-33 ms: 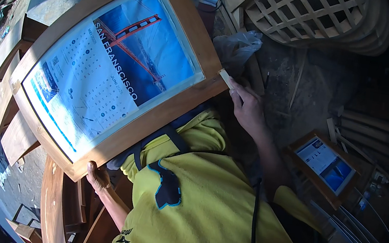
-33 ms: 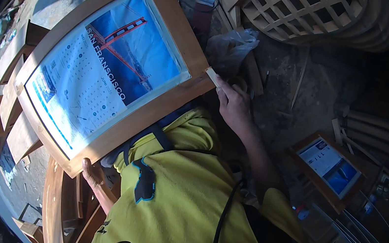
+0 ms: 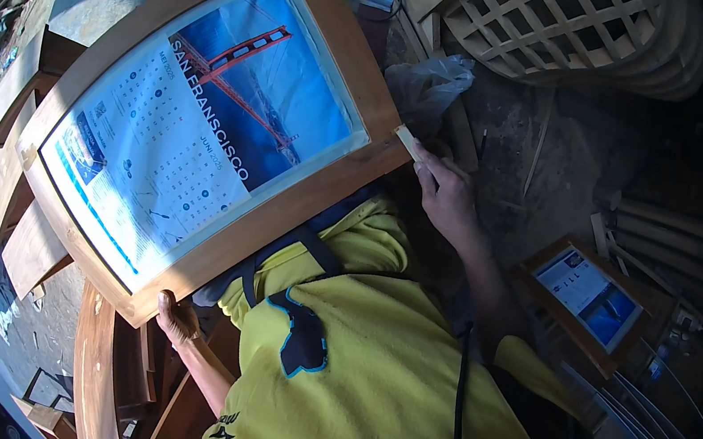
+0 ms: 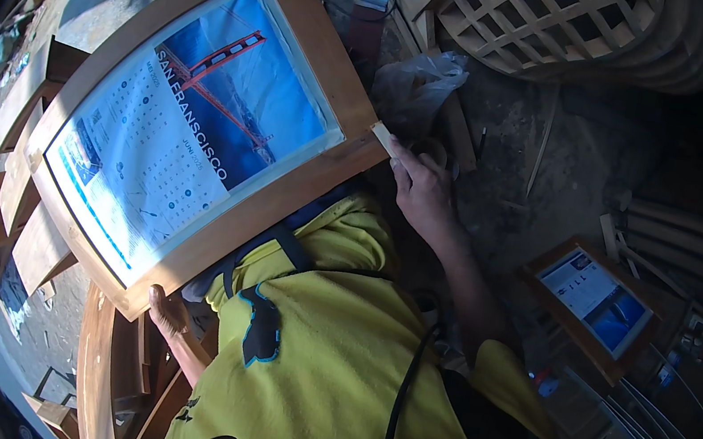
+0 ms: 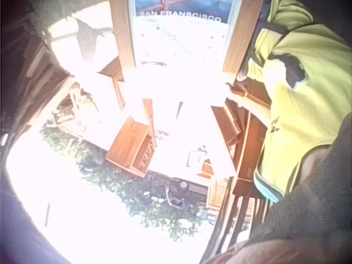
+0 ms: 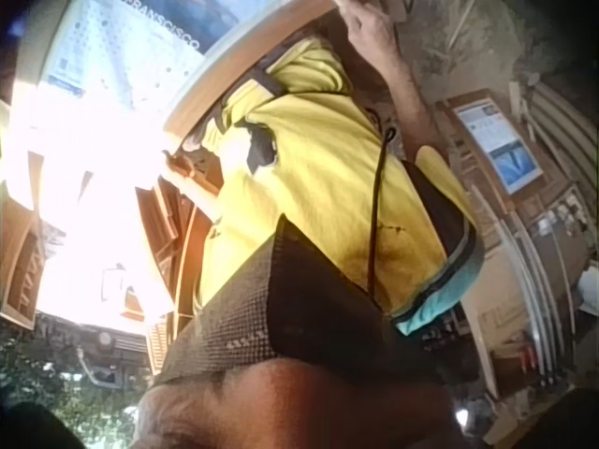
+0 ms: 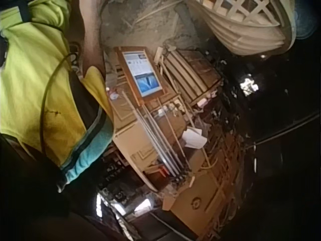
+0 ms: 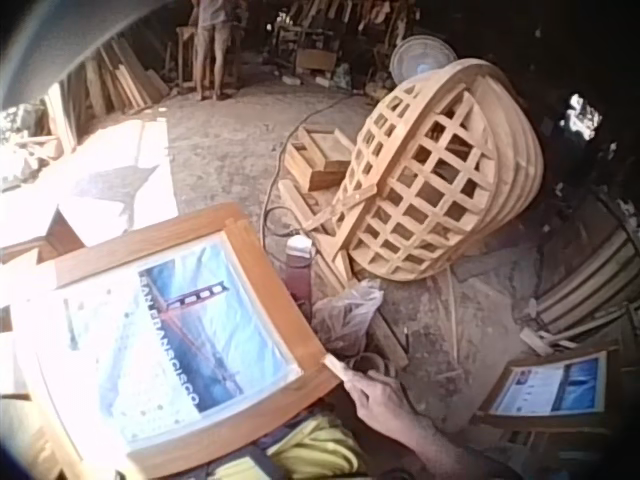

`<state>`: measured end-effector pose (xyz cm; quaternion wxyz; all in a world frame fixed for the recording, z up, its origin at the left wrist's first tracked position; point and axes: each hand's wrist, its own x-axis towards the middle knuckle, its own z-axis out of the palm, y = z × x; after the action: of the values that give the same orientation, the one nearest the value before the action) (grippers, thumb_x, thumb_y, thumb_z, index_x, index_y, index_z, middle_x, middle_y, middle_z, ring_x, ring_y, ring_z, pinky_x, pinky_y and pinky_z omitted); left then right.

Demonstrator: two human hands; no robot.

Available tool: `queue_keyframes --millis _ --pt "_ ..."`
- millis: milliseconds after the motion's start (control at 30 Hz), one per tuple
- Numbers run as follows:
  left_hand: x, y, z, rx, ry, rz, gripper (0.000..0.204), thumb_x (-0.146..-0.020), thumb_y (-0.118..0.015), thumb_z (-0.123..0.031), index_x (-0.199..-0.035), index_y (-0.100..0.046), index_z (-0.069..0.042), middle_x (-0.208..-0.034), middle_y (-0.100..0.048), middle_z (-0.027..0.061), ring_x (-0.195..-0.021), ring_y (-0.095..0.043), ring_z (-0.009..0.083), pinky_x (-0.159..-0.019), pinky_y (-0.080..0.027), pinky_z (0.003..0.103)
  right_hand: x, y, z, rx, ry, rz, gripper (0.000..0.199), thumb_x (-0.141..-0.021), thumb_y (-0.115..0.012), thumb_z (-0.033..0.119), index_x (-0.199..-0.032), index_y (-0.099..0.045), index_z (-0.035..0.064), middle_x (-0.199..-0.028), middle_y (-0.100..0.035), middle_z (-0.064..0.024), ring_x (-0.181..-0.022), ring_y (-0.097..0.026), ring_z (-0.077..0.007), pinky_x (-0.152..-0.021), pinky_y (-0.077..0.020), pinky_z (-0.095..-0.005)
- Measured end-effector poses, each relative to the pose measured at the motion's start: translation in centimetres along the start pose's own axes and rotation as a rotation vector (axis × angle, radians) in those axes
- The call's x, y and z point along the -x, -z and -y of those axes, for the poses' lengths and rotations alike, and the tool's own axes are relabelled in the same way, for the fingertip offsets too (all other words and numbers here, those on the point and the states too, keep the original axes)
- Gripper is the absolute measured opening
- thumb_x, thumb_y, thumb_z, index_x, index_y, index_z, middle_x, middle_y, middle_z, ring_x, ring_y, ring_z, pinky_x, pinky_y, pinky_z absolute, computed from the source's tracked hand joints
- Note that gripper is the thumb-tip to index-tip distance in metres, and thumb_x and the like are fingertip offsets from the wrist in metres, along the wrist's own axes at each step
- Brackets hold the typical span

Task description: The person applies adhesive to the edges of a wooden frame using a small wooden stick and then smooths the adhesive along the inner and outer edges of the frame by hand.

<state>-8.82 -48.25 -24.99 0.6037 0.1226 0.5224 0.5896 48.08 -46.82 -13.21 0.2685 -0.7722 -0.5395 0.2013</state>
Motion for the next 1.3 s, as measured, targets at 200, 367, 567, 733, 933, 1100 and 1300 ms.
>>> queue_keyframes --millis 200,367,567,733,933,1100,1300 --pt "0.3 -0.5 -0.1 -0.009 -0.019 -0.046 0.023 -0.089 -0.082 -0.019 -0.101 -0.071 -0.003 -0.092 -0.07 0.0008 -0.084 -0.067 0.0115 -0.077 -0.057 0.026 0.2 0.9 -0.2 -0.036 0.106 -0.079 0.034 -0.096 -0.066 0.007 -0.13 -0.069 0.0082 -0.086 -0.066 -0.0208 -0.079 -0.067 -0.0386 -0.072 -0.054 -0.0469" --pt "0.1 -0.9 -0.2 0.004 -0.027 -0.014 0.026 -0.088 -0.083 -0.019 -0.104 -0.07 -0.004 -0.094 -0.071 0.0007 -0.082 -0.067 0.0111 -0.074 -0.058 0.025 0.2 0.4 0.0 0.024 0.066 0.007 0.035 -0.096 -0.066 0.008 -0.131 -0.068 0.0081 -0.085 -0.066 -0.021 -0.076 -0.066 -0.0385 -0.071 -0.0537 -0.0472" --pt "-0.2 -1.1 0.4 0.001 -0.071 -0.071 0.032 -0.088 -0.083 -0.018 -0.113 -0.068 -0.004 -0.096 -0.072 0.0016 -0.084 -0.069 0.0102 -0.071 -0.058 0.022 0.3 -0.5 1.1 -0.053 0.092 -0.012 0.037 -0.096 -0.067 0.007 -0.133 -0.067 0.0084 -0.084 -0.066 -0.0213 -0.075 -0.065 -0.0373 -0.068 -0.0526 -0.0465" --pt "-0.5 1.4 0.1 -0.042 -0.051 0.007 0.024 -0.09 -0.08 -0.022 -0.107 -0.074 -0.007 -0.107 -0.075 0.0017 -0.094 -0.069 0.0101 -0.078 -0.055 0.023 1.7 -0.3 1.1 -0.039 0.053 0.05 0.038 -0.095 -0.068 0.006 -0.133 -0.066 0.005 -0.085 -0.066 -0.0211 -0.074 -0.066 -0.0375 -0.069 -0.0528 -0.0462" --pt "0.5 -1.2 -0.4 0.02 -0.032 -0.007 0.021 -0.089 -0.081 -0.017 -0.103 -0.072 -0.004 -0.095 -0.073 0.0026 -0.086 -0.07 0.0124 -0.079 -0.061 0.028 0.2 -0.4 1.0 -0.003 0.061 -0.032 0.036 -0.096 -0.067 0.007 -0.132 -0.068 0.0083 -0.082 -0.065 -0.0198 -0.073 -0.066 -0.0367 -0.067 -0.0529 -0.0472" --pt "0.9 -2.7 -0.5 -0.001 -0.04 0.045 0.019 -0.09 -0.08 -0.016 -0.102 -0.074 -0.003 -0.097 -0.074 0.0036 -0.09 -0.071 0.0133 -0.087 -0.06 0.029 1.1 0.6 1.4 0.001 0.075 0.043 0.036 -0.096 -0.068 0.007 -0.131 -0.067 0.0052 -0.082 -0.065 -0.0199 -0.072 -0.066 -0.0364 -0.066 -0.0531 -0.0464" --pt "-0.7 2.4 0.1 0.066 -0.008 0.041 0.029 -0.09 -0.079 -0.014 -0.113 -0.07 0.001 -0.103 -0.075 0.007 -0.097 -0.071 0.0167 -0.096 -0.059 0.036 1.2 -1.1 2.1 -0.029 0.095 0.014 0.036 -0.095 -0.068 0.008 -0.131 -0.068 0.0069 -0.082 -0.066 -0.0196 -0.073 -0.066 -0.0372 -0.067 -0.0534 -0.0471"
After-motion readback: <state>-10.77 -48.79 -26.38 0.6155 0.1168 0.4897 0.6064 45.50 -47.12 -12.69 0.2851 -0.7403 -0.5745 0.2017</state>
